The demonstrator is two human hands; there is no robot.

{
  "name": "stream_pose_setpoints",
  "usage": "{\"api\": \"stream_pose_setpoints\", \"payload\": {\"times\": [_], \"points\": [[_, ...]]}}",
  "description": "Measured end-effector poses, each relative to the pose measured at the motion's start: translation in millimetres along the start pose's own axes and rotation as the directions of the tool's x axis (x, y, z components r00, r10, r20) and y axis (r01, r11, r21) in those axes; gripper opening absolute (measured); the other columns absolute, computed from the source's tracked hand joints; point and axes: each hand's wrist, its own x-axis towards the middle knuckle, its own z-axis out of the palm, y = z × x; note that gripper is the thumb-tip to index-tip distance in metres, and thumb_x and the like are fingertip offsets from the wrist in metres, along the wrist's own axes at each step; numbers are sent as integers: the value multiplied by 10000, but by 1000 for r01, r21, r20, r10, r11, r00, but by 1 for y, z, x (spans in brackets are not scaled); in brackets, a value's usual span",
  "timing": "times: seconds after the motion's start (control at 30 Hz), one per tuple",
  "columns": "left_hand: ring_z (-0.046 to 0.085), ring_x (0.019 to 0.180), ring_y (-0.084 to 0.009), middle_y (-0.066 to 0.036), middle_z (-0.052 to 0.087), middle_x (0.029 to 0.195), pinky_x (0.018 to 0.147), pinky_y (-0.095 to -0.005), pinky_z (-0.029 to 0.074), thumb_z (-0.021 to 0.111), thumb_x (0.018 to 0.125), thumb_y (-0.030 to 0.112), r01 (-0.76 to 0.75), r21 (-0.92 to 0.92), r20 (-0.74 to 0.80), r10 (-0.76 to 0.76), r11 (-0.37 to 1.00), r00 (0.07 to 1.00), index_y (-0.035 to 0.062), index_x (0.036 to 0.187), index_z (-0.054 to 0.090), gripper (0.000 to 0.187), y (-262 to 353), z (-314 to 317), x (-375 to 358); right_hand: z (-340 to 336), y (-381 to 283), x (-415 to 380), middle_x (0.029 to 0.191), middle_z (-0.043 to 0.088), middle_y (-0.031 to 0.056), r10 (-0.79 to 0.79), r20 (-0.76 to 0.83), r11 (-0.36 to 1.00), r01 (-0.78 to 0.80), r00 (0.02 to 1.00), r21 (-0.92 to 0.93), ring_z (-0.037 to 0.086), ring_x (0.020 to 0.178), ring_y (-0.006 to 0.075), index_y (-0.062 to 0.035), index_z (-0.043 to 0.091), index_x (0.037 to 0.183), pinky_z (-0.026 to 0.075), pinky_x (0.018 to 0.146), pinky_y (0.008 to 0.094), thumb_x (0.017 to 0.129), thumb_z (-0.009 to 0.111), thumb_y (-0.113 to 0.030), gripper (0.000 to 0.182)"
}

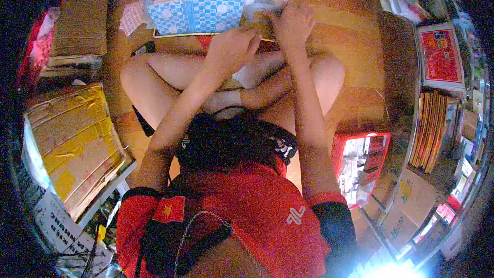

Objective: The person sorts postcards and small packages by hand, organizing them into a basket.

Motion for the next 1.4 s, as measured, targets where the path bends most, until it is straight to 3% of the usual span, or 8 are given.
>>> {"api": "stream_pose_setpoints", "payload": {"times": [0.2,0.3,0.47,0.8,0.93,1.07,1.23,1.4], "points": [[628,616,-360,-230,629,755,555,-474,511,464,828,221,32,75,143,-43,997,989,-53,896,603,315,6,16,21,18,4,-7,935,587,177,179,-45,904,-146,983,403,558,921,371,-41,424,1157,445,806,435,657,755,-427,713],[638,631,-351,-225,636,745,560,-465,518,461,810,223,70,115,227,-95,991,969,-47,840,626,317,12,18,24,4,4,0,972,595,192,138,320,806,-294,937,514,583,903,373,-34,397,1184,467,794,429,680,751,-393,713],[657,765,-315,-173,665,843,667,-420,520,440,814,242,82,258,-14,-81,963,997,-10,833,672,343,5,37,18,16,11,-2,1001,597,211,85,247,837,-203,965,508,597,915,367,-44,390,1181,474,776,426,709,734,-357,663],[652,684,-313,-193,652,769,610,-434,519,445,815,284,155,107,190,-173,982,966,12,722,668,364,11,17,26,11,7,2,1025,596,184,108,251,861,-217,962,461,600,912,324,-18,400,1165,475,788,391,707,740,-384,677],[656,714,-293,-181,654,790,628,-414,520,498,797,282,168,114,218,-190,979,957,22,766,668,312,13,10,29,9,17,11,1096,571,211,44,374,634,-315,926,706,569,990,347,-10,401,1221,463,831,406,684,741,-401,746],[651,727,-280,-137,656,794,613,-387,524,552,776,254,-5,-55,-9,4,998,1000,60,825,653,224,12,-11,9,8,11,11,1155,541,207,122,495,572,-469,860,673,551,1025,313,9,382,1239,446,858,375,666,755,-405,800],[640,723,-261,-88,654,792,589,-367,518,564,753,151,-338,-76,-494,259,938,830,94,844,647,136,-22,-45,-28,7,10,7,1124,554,202,113,460,565,-437,881,700,543,1018,313,17,333,1267,427,880,361,702,729,-406,809],[621,723,-258,-124,641,791,669,-332,498,526,767,63,95,-332,-678,-307,939,668,60,851,641,142,-133,-77,-42,2,7,5,1096,570,167,106,433,639,-395,895,660,550,991,281,4,393,1230,429,865,345,750,703,-349,672]]}}
